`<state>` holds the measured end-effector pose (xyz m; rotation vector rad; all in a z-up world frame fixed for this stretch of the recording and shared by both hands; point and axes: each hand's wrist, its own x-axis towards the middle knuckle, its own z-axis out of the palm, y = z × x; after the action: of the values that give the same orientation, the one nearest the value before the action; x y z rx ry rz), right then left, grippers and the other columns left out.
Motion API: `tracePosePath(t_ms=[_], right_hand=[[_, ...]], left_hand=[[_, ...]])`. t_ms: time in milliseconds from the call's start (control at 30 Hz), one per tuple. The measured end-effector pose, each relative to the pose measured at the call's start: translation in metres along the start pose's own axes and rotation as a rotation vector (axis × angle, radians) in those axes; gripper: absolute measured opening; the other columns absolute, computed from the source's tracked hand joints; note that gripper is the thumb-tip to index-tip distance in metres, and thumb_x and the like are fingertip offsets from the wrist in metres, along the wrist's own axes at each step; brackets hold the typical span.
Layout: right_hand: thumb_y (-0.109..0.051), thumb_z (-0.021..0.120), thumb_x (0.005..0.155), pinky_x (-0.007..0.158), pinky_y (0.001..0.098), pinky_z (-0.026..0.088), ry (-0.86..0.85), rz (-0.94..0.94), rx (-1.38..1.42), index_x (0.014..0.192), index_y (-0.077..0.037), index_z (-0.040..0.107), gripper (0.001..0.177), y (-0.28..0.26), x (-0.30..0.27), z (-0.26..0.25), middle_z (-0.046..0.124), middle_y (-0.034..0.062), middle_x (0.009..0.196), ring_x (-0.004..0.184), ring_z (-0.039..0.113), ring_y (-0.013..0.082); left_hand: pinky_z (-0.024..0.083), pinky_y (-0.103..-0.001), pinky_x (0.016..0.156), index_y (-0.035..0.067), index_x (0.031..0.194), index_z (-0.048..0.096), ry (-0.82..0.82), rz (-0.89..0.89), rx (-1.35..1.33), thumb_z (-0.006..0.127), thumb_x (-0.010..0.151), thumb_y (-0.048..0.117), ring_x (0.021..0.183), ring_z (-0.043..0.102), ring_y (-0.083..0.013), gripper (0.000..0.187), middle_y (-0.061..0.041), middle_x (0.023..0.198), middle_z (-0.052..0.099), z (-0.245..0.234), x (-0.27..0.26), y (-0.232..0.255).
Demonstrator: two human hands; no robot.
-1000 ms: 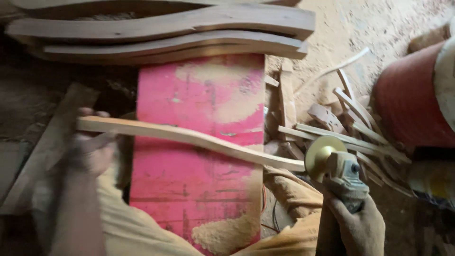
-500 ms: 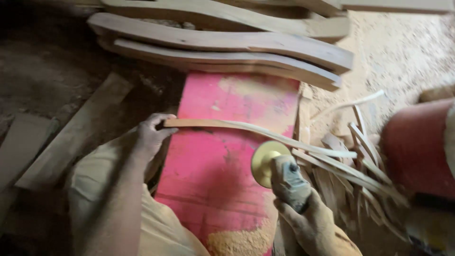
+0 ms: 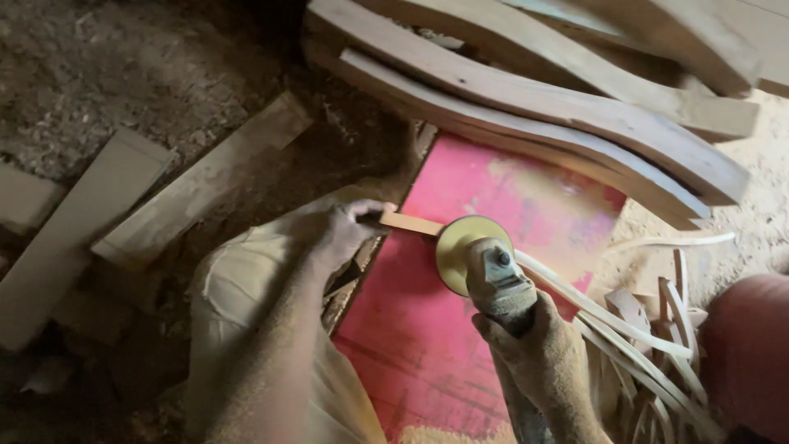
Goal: Sand the edges of a curved wooden component using a handheld power sander.
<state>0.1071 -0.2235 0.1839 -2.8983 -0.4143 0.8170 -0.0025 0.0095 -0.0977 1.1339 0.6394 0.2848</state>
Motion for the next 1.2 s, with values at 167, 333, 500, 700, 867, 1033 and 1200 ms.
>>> tracePosePath(t_ms=[167, 333, 500, 700, 867, 1033, 1200], right_hand=[[-0.057, 0.082, 0.066, 0.086, 0.0451, 0.055, -0.036, -0.071, 0.027, 0.127, -0.011, 0.061, 0.079, -0.015, 0.001, 0.010, 0.077, 0.0166, 0.102, 0.100, 0.074, 0.0340], [-0.059, 0.086, 0.067, 0.087, 0.0448, 0.056, -0.083, -0.047, -0.031, 0.129, -0.014, 0.061, 0.080, -0.053, -0.004, 0.011, 0.077, 0.0156, 0.103, 0.101, 0.074, 0.0328], [-0.053, 0.085, 0.063, 0.085, 0.0458, 0.056, -0.046, -0.135, 0.027, 0.130, -0.014, 0.062, 0.081, -0.064, -0.008, 0.018, 0.077, 0.0157, 0.102, 0.099, 0.074, 0.0335], [-0.059, 0.084, 0.065, 0.089, 0.0474, 0.055, -0.070, 0.020, -0.101, 0.127, -0.015, 0.062, 0.079, -0.044, -0.008, 0.010, 0.076, 0.0172, 0.103, 0.103, 0.072, 0.0358], [-0.059, 0.080, 0.064, 0.085, 0.0468, 0.056, -0.011, 0.019, 0.124, 0.123, -0.012, 0.062, 0.078, 0.000, -0.006, 0.010, 0.077, 0.0173, 0.102, 0.098, 0.075, 0.0349], [-0.061, 0.081, 0.065, 0.085, 0.0477, 0.057, 0.033, 0.104, 0.082, 0.120, -0.010, 0.065, 0.078, 0.033, -0.006, 0.007, 0.077, 0.0207, 0.100, 0.099, 0.074, 0.0383], [-0.060, 0.082, 0.066, 0.085, 0.0482, 0.057, 0.076, 0.176, 0.114, 0.117, -0.006, 0.065, 0.076, 0.064, -0.007, 0.002, 0.077, 0.0220, 0.099, 0.098, 0.074, 0.0395]], left_hand=[[0.059, -0.030, 0.093, 0.004, 0.113, 0.076, -0.087, 0.133, -0.054, 0.082, 0.077, -0.008, 0.100, 0.070, -0.0114, 0.038, -0.004, 0.110, 0.078, 0.002, 0.006, -0.004], [0.061, -0.031, 0.092, 0.005, 0.113, 0.077, -0.067, 0.010, -0.140, 0.077, 0.082, -0.005, 0.100, 0.071, -0.0128, 0.033, -0.004, 0.111, 0.078, 0.007, -0.005, 0.015], [0.062, -0.032, 0.091, 0.004, 0.113, 0.078, -0.051, -0.182, -0.309, 0.064, 0.093, 0.004, 0.099, 0.075, -0.0163, 0.025, -0.007, 0.110, 0.080, 0.006, -0.005, 0.020], [0.059, -0.029, 0.092, 0.006, 0.113, 0.077, -0.061, -0.021, -0.062, 0.077, 0.085, -0.003, 0.098, 0.070, -0.0124, 0.029, -0.003, 0.108, 0.077, 0.003, -0.007, 0.016], [0.057, -0.027, 0.088, 0.009, 0.110, 0.076, -0.069, 0.088, 0.118, 0.081, 0.081, -0.001, 0.096, 0.067, -0.0093, 0.031, 0.000, 0.103, 0.076, 0.000, -0.009, 0.024], [0.056, -0.028, 0.087, 0.008, 0.107, 0.076, -0.069, 0.227, 0.333, 0.083, 0.079, -0.001, 0.097, 0.069, -0.0109, 0.031, -0.002, 0.103, 0.077, -0.004, -0.009, 0.034], [0.058, -0.029, 0.089, 0.009, 0.109, 0.076, -0.079, 0.323, 0.456, 0.082, 0.080, 0.000, 0.097, 0.072, -0.0129, 0.031, -0.004, 0.106, 0.078, -0.009, -0.008, 0.038]])
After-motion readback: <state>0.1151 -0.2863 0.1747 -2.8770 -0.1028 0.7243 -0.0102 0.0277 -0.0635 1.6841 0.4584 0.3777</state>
